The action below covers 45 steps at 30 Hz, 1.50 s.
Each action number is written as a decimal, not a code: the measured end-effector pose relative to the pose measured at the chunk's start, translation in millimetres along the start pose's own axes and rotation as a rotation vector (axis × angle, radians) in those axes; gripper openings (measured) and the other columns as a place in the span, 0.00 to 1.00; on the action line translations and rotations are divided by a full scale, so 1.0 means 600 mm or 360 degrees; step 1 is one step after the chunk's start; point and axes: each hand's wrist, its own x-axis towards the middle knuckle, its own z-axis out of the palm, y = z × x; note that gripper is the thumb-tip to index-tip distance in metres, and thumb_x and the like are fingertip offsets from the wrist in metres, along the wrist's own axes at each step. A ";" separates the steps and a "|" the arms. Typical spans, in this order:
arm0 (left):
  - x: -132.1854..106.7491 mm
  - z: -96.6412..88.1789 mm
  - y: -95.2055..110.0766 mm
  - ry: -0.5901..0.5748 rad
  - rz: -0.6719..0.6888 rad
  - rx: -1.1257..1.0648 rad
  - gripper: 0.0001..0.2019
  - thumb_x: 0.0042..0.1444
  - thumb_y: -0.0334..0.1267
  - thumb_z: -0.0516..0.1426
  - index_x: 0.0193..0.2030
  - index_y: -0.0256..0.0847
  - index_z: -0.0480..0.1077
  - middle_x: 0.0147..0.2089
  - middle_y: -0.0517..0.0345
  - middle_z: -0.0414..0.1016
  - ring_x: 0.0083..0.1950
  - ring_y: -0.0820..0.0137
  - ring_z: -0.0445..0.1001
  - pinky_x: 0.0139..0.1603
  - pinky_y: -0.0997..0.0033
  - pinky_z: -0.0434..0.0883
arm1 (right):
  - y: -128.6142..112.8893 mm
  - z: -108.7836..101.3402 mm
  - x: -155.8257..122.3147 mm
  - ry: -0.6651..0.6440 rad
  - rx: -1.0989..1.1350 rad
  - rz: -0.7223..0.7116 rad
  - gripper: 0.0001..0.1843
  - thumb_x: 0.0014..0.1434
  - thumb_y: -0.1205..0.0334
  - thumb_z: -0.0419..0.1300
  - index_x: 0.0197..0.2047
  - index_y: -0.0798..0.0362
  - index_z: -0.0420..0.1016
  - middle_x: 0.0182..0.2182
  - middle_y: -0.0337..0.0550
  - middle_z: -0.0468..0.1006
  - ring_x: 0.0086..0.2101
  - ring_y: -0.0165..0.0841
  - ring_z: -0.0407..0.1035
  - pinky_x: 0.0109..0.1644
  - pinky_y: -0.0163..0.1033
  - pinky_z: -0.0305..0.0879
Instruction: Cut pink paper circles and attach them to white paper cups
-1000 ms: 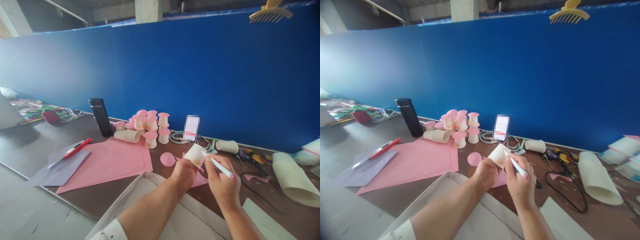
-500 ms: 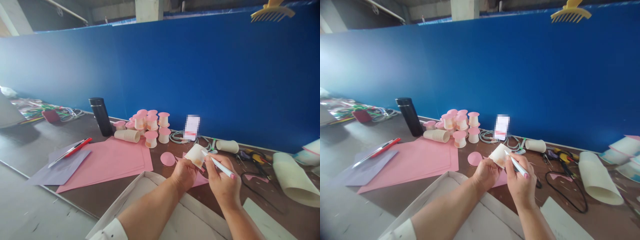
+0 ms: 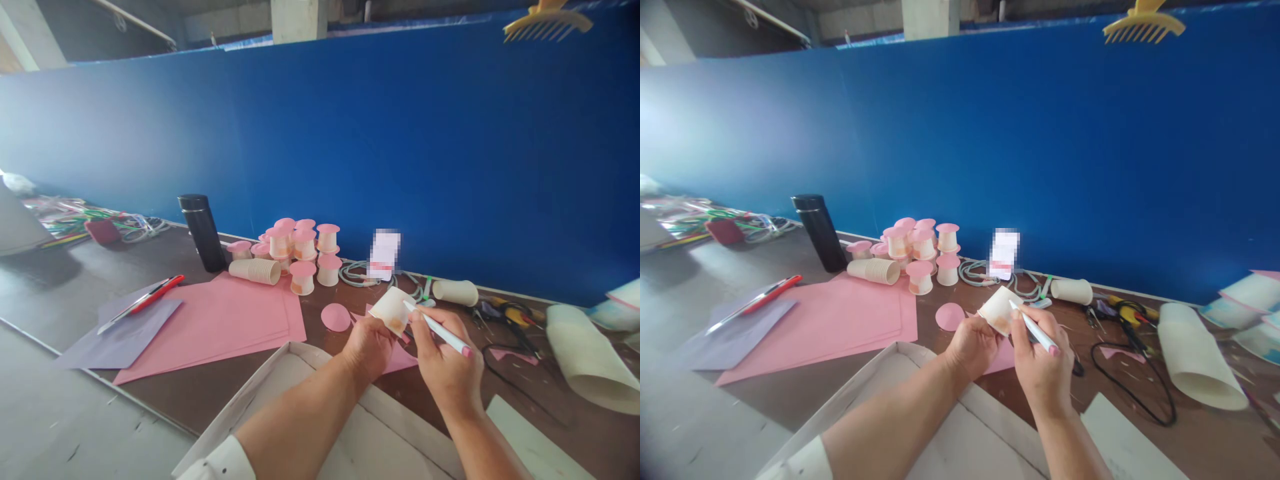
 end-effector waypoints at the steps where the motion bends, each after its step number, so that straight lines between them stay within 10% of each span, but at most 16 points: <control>1: 0.000 0.000 0.000 0.0000 0.0001 0.0001 0.26 0.31 0.23 0.51 0.41 0.30 0.76 0.44 0.47 0.79 0.51 0.59 0.74 0.48 0.67 0.69 | 0.000 0.000 0.000 -0.0001 0.0001 0.0005 0.12 0.62 0.54 0.59 0.38 0.53 0.76 0.33 0.49 0.82 0.33 0.40 0.76 0.35 0.40 0.68; 45: -0.001 0.001 0.002 0.0007 0.0006 -0.0127 0.27 0.32 0.21 0.51 0.42 0.28 0.77 0.46 0.47 0.79 0.52 0.64 0.75 0.55 0.73 0.68 | -0.005 0.001 0.000 -0.0027 -0.0031 -0.0084 0.12 0.63 0.54 0.58 0.36 0.53 0.75 0.31 0.48 0.82 0.31 0.41 0.77 0.34 0.39 0.66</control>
